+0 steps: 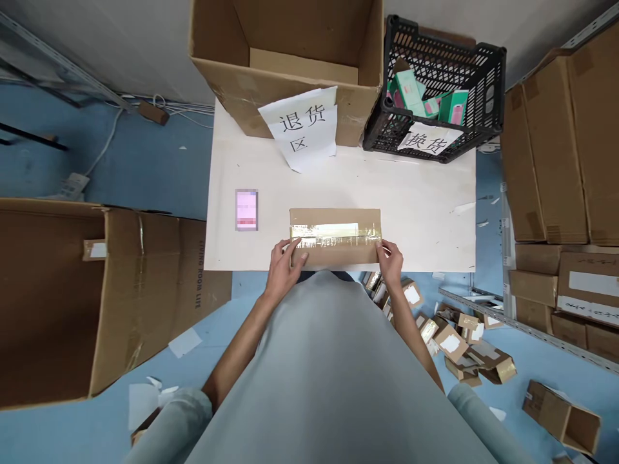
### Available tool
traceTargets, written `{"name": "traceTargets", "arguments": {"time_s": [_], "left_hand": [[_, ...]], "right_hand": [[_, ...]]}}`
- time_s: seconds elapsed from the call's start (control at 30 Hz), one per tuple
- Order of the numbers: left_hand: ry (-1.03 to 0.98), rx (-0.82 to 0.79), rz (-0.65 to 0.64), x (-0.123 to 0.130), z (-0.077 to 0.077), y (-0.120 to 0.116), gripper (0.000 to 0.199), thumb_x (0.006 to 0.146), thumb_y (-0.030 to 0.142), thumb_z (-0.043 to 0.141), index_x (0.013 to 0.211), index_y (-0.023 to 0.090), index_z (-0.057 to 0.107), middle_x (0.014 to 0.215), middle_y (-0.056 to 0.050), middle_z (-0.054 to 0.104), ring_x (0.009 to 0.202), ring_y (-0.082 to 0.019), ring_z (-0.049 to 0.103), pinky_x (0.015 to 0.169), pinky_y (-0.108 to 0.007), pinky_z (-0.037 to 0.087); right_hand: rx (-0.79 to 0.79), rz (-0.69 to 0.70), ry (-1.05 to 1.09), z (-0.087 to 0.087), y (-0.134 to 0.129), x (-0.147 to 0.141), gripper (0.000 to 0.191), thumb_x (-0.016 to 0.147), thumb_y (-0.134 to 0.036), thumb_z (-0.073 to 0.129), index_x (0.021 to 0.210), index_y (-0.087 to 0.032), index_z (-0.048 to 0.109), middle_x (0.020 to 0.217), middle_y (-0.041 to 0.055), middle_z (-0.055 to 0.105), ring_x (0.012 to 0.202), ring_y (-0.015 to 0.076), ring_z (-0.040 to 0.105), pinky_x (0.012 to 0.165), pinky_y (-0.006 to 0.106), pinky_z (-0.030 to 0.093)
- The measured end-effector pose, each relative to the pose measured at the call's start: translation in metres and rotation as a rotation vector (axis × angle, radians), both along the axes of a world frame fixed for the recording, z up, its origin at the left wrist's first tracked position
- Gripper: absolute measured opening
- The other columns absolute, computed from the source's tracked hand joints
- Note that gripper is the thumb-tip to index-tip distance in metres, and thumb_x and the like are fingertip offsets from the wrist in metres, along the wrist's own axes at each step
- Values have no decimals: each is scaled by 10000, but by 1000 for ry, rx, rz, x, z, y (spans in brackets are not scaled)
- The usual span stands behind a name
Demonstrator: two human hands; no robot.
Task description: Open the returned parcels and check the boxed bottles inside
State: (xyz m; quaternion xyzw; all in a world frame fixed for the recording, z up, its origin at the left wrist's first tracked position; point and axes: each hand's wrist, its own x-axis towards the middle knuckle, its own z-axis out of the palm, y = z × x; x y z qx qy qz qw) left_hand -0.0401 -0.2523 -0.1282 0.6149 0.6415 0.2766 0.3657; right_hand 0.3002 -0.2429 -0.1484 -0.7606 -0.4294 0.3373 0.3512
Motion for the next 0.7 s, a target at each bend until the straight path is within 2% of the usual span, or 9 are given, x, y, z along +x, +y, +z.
{"name": "traceTargets", "arguments": {"time_s": [0.1,0.2,0.3,0.37,0.47,0.53,0.6,0.7], "left_hand": [[-13,19,76,-15,-7,0,510,1116,571,526,1462,237,695,1462,-172,601,1449,-322,559,1283,-511,432],[-14,53,236,-35,-12,0,495,1127,581,484,1357,221,735,1429,-165,645,1417,-295,598,1258,-461,463],[13,34,372,-61,-23,4,503,1109,599,483,1252,200,754,1349,-156,715,1327,-285,659,1149,-433,545],[30,-17,430,-76,-32,8,499,1085,604,503,1210,190,753,1297,-147,753,1247,-276,696,1066,-406,584],[37,-67,469,-90,-40,12,470,1040,596,555,1144,182,752,1226,-134,786,1162,-263,726,1014,-377,602],[22,-76,480,-93,-42,14,444,1010,584,594,1106,179,750,1176,-123,797,1115,-256,739,998,-367,610],[5,-83,494,-92,-42,16,427,983,576,627,1077,178,748,1122,-110,804,1051,-253,754,981,-372,621],[-26,-121,529,-85,-40,22,407,927,560,699,1072,182,742,1064,-102,817,974,-248,776,968,-396,638]], "right_hand": [[50,67,-161,28,1,-23,525,1028,-673,605,1103,-211,842,1131,156,804,1065,328,750,1041,499,606],[136,198,-261,62,3,-56,419,1101,-579,585,1083,-243,835,1116,121,804,1078,296,752,1034,443,603],[187,351,-361,91,6,-97,390,1122,-562,605,1083,-232,809,1075,92,793,1027,248,757,947,362,606],[216,460,-430,103,9,-122,377,1125,-555,620,1071,-225,793,1048,91,783,1001,236,752,909,335,591],[204,565,-525,113,13,-147,396,1124,-573,623,1020,-220,768,995,91,757,932,232,736,862,325,568],[170,590,-551,115,15,-152,399,1125,-570,618,1001,-216,753,982,90,747,915,232,732,853,324,557],[119,569,-539,115,18,-147,367,1112,-548,637,1023,-210,750,1013,93,757,944,239,738,850,323,554],[20,450,-466,108,26,-120,359,1070,-553,669,1095,-207,763,1042,89,779,968,246,742,852,331,563]]}}
